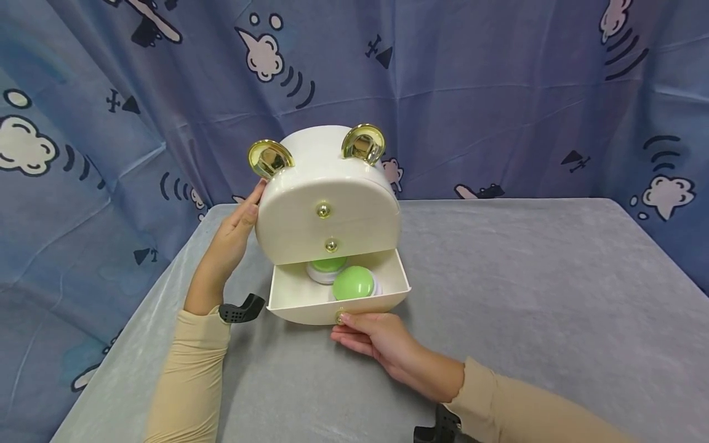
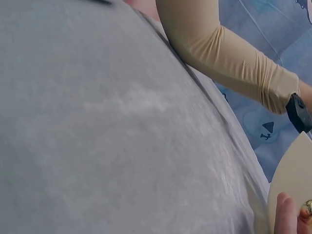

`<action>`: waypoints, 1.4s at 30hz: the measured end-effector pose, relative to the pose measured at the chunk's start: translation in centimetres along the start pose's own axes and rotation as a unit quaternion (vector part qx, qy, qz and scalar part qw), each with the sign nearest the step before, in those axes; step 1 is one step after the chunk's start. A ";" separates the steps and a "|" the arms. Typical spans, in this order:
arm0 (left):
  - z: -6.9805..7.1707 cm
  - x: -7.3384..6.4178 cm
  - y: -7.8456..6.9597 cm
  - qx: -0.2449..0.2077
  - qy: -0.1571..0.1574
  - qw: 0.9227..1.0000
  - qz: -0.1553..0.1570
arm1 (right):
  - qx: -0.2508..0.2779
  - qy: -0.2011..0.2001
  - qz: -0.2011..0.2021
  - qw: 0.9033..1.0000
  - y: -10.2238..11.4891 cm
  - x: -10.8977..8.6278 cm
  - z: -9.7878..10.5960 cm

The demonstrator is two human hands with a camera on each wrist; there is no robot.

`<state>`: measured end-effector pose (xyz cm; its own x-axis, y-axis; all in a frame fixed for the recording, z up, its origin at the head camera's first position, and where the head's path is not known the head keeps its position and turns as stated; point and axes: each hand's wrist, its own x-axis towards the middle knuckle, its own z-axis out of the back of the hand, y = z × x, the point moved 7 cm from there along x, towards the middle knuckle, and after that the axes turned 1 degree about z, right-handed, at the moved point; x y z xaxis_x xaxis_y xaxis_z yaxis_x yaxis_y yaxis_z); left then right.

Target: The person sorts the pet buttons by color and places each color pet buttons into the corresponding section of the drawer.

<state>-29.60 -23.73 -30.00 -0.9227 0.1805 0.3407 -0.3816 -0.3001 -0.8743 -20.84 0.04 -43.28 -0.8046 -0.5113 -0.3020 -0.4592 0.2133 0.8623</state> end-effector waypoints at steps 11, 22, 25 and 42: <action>0.0 0.1 0.0 -0.004 -0.001 1.000 -0.002 | -0.005 -0.011 0.011 1.000 0.8 1.5 0.4; 0.0 0.0 -0.2 -0.006 -0.003 1.000 0.002 | -0.003 -0.035 0.026 0.999 1.7 3.5 0.6; 0.0 0.0 -0.3 -0.001 -0.003 1.000 0.000 | -0.003 -0.036 0.033 0.999 2.1 4.1 0.7; 0.2 -0.2 -0.1 0.009 -0.011 1.000 0.016 | -0.005 -0.035 0.038 0.999 2.7 6.2 0.9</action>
<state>-29.36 -23.91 -29.90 -0.9350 0.1512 0.3207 -0.3533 -0.3217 -0.8785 -27.46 -1.81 -43.20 -0.8613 -0.4350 -0.2627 -0.3924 0.2408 0.8877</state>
